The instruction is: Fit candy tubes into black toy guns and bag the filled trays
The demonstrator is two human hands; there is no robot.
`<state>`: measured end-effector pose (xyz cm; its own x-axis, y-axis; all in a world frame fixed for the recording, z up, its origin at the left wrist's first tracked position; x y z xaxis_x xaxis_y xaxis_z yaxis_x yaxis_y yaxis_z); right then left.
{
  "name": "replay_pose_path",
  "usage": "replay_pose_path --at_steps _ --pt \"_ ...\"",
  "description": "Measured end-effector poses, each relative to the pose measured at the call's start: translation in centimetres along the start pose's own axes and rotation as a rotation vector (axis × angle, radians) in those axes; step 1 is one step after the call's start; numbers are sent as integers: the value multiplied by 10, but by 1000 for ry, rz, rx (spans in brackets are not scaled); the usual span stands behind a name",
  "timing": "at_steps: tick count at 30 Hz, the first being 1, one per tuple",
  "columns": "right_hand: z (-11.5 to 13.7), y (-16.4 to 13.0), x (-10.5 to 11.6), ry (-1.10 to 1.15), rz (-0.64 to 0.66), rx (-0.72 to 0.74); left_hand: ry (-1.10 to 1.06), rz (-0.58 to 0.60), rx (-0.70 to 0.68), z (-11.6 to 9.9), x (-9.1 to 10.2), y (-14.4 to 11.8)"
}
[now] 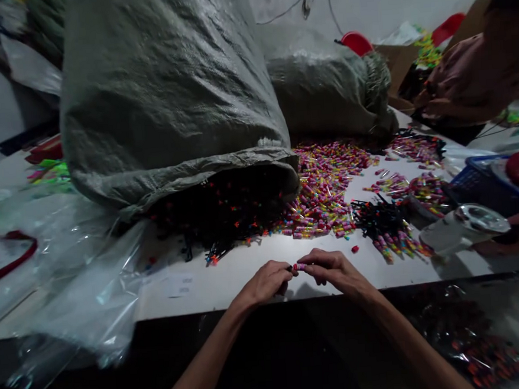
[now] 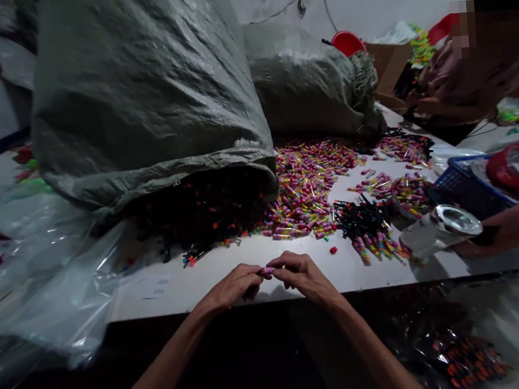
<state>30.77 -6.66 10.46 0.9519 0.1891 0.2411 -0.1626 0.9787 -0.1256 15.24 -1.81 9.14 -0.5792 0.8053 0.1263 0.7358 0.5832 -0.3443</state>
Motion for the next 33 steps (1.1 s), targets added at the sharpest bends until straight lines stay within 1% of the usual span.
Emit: replay_pose_path --at_steps 2,6,11,16,21,24,27,30,32,33 --pt "2 -1 0 -4 20 14 64 23 -6 -1 -2 -1" --pt "4 -4 2 4 55 37 179 26 -1 -3 -3 -3" --pt "1 -6 4 23 56 22 207 49 4 -4 -4 -4" --pt "-2 -6 3 -25 107 5 253 61 33 -3 -4 -4" --pt "-2 -6 -1 -36 129 -13 375 90 -2 -8 -7 -6" --pt "-2 -8 -4 -118 107 -30 468 97 -34 -8 -10 -7" --pt "-2 -10 -7 -273 66 36 450 119 -10 -2 -14 -7" --pt "-7 -11 -11 -330 95 64 450 169 16 2 -23 -6" --pt "-12 -12 -6 -297 103 20 486 147 -30 -1 -28 -4" --pt "-15 -14 1 -276 92 -7 509 99 -91 -5 -27 -3"
Point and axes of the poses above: each hand's wrist, its own y-axis towards the middle knuckle, its own x-axis out of the back of the hand, z = x × y, the point moved 4 cm from there along y, towards the middle knuckle, and after that the axes turned 7 degrees about -y, right-handed, at the moved point
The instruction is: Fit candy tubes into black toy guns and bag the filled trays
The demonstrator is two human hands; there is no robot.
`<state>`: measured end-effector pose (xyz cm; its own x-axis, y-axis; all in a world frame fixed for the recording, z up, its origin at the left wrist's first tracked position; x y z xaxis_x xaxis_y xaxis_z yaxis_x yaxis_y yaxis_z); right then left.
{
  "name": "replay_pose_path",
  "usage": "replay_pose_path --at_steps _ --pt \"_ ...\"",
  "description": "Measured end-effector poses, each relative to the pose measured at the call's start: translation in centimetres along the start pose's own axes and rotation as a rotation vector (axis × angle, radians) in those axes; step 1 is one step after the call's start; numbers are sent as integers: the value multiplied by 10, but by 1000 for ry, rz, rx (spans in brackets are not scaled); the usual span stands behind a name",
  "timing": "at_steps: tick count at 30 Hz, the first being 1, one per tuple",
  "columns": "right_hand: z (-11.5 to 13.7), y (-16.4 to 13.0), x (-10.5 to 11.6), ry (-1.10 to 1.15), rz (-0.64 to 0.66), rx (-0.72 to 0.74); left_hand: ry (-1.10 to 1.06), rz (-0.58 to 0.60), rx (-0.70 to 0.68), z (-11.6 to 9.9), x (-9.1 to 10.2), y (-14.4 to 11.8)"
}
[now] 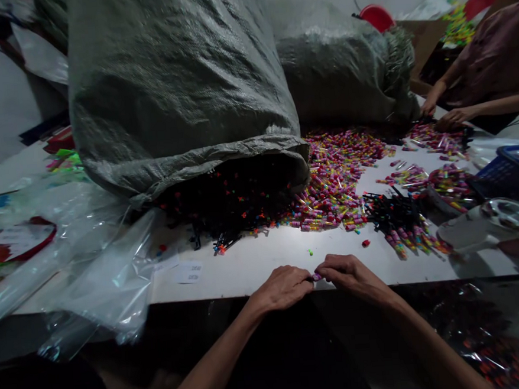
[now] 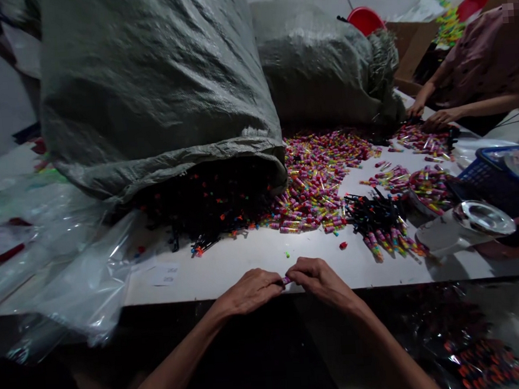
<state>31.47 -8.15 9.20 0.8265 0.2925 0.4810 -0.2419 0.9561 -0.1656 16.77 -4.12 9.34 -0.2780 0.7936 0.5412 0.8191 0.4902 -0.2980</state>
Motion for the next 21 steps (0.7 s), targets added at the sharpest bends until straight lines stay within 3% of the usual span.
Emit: replay_pose_path --at_steps 3,6,8,10,12,15,18,21 --pt "-24 -17 39 1 -158 -95 109 -384 -138 2 26 1" --pt "-62 -47 104 -116 -571 -205 314 -842 -51 29 66 -5" --pt "-81 -64 140 -343 -857 -256 545 -930 18 49 84 -3" --pt "-84 -65 151 -631 -1026 -231 752 -872 -2 63 91 6" --pt "-76 -44 136 -769 -993 -142 870 -797 -74 72 91 18" --pt "-53 13 81 -731 -651 -38 895 -794 -195 72 91 27" --pt "-32 63 32 -907 -383 -55 738 -897 -369 59 95 19" --pt "-27 90 9 -1044 -219 -81 474 -942 -516 44 94 7"
Point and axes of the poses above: each hand's wrist, its own y-axis towards the middle knuckle, its own x-axis out of the back of the hand, z = x × y, the point moved 4 cm from there along y, towards the middle knuckle, and after that the axes turned 7 degrees about -y, right-handed, at the moved point
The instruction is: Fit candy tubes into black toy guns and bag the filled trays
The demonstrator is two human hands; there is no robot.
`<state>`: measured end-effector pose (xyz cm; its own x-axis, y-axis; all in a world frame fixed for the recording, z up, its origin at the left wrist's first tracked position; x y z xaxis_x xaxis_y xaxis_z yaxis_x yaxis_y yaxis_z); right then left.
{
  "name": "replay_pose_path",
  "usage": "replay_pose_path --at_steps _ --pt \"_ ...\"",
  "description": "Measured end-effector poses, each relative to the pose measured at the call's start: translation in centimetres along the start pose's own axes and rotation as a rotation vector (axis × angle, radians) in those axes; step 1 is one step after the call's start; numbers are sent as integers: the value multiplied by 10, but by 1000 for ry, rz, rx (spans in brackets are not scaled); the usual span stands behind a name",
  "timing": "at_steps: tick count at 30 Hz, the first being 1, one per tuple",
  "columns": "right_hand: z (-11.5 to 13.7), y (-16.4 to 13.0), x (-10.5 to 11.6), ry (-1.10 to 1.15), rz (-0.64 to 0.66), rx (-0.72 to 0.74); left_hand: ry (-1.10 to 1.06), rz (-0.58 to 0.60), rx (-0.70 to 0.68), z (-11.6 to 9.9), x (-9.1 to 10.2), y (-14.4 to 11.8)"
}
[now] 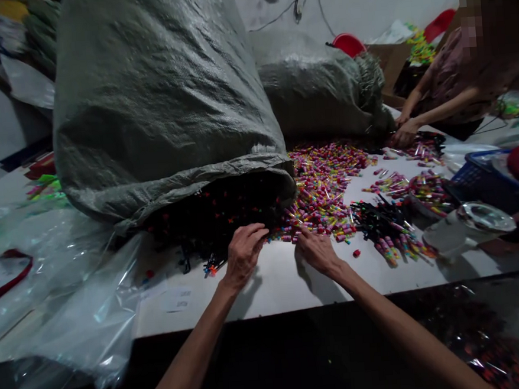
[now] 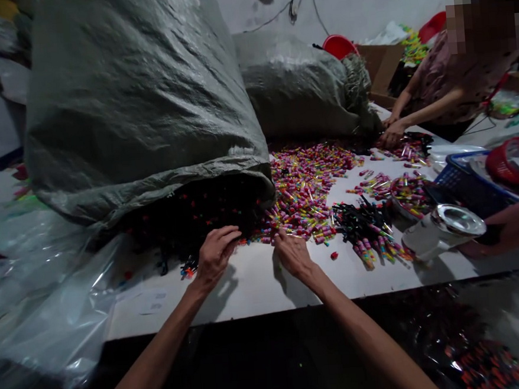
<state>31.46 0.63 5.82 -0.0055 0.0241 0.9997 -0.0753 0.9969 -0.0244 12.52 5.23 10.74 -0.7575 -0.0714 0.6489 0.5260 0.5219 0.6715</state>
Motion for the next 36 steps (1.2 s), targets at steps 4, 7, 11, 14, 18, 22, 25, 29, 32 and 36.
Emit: replay_pose_path --at_steps 4,7,11,14,18,22,25,29,32,36 --pt "2 6 -6 -34 -55 14 -136 43 104 -17 -8 -9" --pt "5 5 -6 48 -108 42 -134 198 263 -22 -24 -21" --pt "10 4 -6 178 -126 -11 -127 376 421 -26 -30 -37" --pt "12 -1 -4 414 -124 -34 -86 442 437 -30 -23 -43" --pt "22 -20 5 1128 12 71 -14 541 386 -36 -18 -45" --pt "28 -40 24 1215 49 145 52 616 319 -45 -21 -43" --pt "25 -47 31 1190 68 129 68 632 284 -51 -22 -41" --pt "20 -51 33 1186 67 94 57 626 261 -55 -20 -41" --pt "20 -54 33 1219 76 92 51 621 242 -58 -21 -41" --pt "20 -58 33 1300 70 47 18 611 230 -63 -20 -38"
Point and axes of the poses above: each hand's wrist, its own y-axis towards the middle knuckle, its own x-axis out of the back of the hand, z = x × y, the point moved 4 cm from there along y, towards the middle knuckle, and after that the axes turned 7 degrees about -y, right-handed, at the moved point
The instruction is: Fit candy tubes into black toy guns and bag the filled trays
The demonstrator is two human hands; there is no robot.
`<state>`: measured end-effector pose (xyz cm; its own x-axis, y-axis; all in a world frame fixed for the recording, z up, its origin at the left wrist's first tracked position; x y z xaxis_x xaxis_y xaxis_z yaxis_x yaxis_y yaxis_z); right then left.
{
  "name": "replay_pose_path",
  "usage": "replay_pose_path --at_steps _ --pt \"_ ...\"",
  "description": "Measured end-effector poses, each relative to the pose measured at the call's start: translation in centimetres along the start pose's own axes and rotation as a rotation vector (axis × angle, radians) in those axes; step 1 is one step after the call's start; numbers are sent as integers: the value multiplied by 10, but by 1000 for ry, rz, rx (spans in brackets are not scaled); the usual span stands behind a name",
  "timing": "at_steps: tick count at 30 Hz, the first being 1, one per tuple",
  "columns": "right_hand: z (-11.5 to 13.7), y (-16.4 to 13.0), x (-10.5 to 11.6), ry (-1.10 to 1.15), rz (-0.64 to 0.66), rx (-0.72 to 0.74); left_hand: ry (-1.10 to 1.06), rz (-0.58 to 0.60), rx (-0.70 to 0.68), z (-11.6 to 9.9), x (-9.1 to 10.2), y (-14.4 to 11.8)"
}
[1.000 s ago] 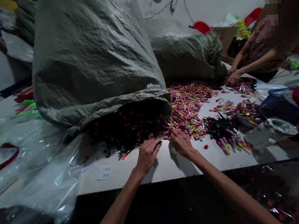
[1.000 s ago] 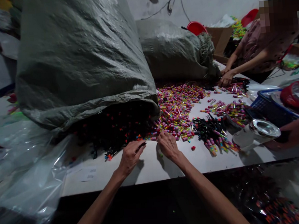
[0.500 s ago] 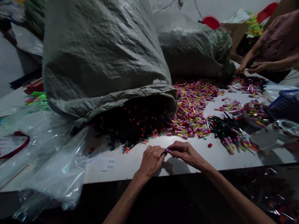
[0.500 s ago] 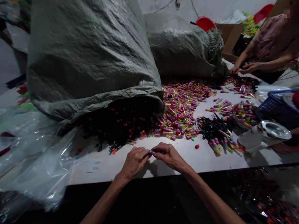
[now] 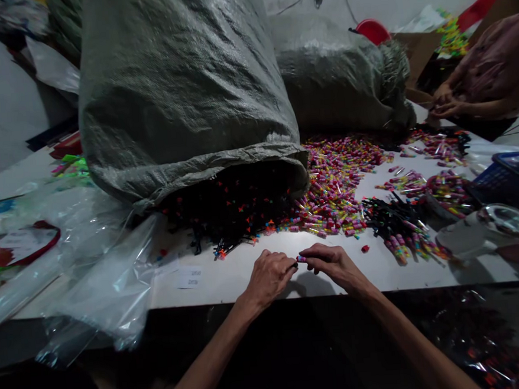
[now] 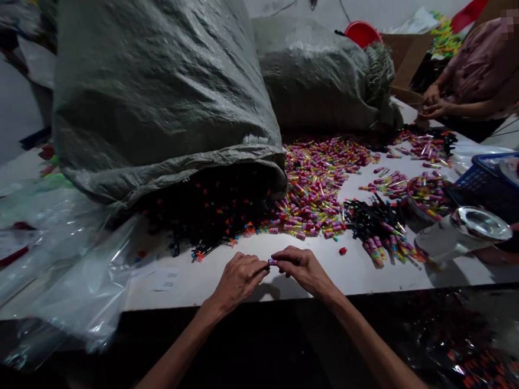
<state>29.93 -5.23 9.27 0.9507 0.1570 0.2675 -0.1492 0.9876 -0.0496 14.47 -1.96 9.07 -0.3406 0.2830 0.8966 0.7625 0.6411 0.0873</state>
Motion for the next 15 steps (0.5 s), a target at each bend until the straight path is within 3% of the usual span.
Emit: replay_pose_path --at_steps 9,15 --pt "-6 -9 5 -47 74 73 -48 72 -102 -3 -5 0" --pt "-10 -13 8 19 70 1 -77 161 -165 -2 -5 4"
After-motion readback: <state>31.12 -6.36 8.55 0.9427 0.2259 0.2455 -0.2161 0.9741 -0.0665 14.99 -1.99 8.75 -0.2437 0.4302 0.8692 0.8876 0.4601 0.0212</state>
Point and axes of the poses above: each hand's wrist, its own y-axis towards the middle knuckle, its own x-axis out of the back of the hand, z = x × y, the point moved 4 cm from there along y, towards the middle knuckle, and after that the axes turned 7 degrees about -y, right-handed, at the moved point
